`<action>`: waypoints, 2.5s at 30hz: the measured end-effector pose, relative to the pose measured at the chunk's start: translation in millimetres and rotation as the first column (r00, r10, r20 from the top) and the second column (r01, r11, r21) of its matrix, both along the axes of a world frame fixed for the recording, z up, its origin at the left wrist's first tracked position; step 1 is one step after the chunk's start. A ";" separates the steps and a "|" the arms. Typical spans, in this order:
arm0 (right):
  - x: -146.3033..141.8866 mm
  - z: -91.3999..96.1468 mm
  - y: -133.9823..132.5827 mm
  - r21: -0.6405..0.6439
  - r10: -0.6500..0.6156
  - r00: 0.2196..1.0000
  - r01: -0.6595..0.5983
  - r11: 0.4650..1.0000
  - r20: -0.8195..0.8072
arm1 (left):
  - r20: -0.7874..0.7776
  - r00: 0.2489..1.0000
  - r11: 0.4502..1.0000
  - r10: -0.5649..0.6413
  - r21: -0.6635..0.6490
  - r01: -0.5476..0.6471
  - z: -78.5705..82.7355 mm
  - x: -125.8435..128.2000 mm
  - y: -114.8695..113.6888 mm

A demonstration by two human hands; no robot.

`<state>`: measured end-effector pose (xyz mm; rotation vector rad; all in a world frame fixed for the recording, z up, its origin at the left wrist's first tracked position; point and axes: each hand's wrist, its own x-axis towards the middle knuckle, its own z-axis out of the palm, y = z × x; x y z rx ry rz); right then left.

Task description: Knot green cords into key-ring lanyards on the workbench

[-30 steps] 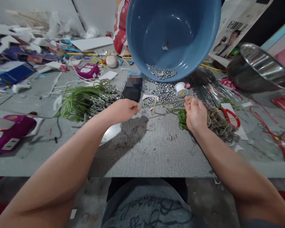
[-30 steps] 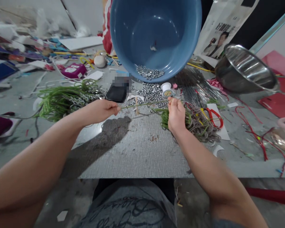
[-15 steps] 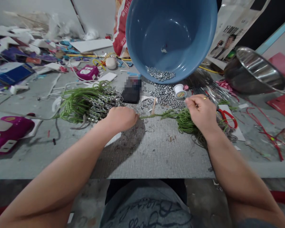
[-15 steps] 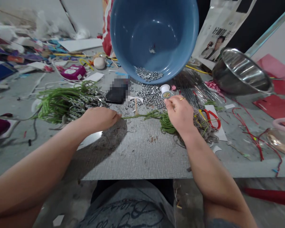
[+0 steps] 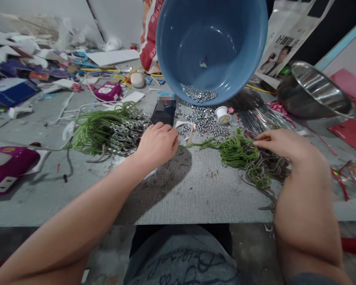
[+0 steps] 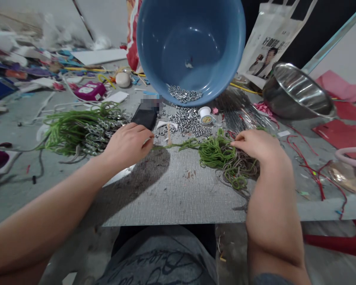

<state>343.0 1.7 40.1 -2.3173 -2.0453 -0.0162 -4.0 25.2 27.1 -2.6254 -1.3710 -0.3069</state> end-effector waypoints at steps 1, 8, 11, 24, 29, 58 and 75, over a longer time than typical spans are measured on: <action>-0.6 -0.1 0.1 -0.011 0.018 1.000 -0.018 1.000 -0.018 | 0.009 1.000 1.000 -0.011 0.003 0.011 -0.9 0.3 0.3; -22.7 -2.8 2.8 0.015 0.194 0.980 -0.193 0.981 -0.039 | 0.036 0.997 0.997 -0.074 0.009 0.074 -4.8 2.8 1.7; -43.8 1.0 -1.1 0.298 0.197 0.976 -0.162 0.941 -0.090 | 0.149 0.984 0.994 -0.099 -0.031 0.105 -4.0 5.0 -0.1; -149.8 -31.9 -35.4 0.560 0.798 0.526 -0.583 0.589 -0.293 | 0.800 0.599 0.560 -0.047 -0.476 0.678 -22.7 26.4 -20.6; -152.8 -32.6 -37.9 0.590 0.829 0.468 -0.590 0.551 -0.306 | 0.792 0.595 0.375 0.135 -0.597 0.710 -24.5 27.2 -19.3; -55.1 -53.9 32.4 0.402 0.010 0.980 0.073 0.913 -0.200 | 0.866 -0.413 0.960 0.281 -0.262 0.103 23.0 -14.6 30.8; -58.9 -46.7 29.0 0.604 0.141 0.968 0.015 0.797 -0.209 | 0.951 -0.070 0.953 -0.301 0.304 0.024 8.8 -12.6 24.7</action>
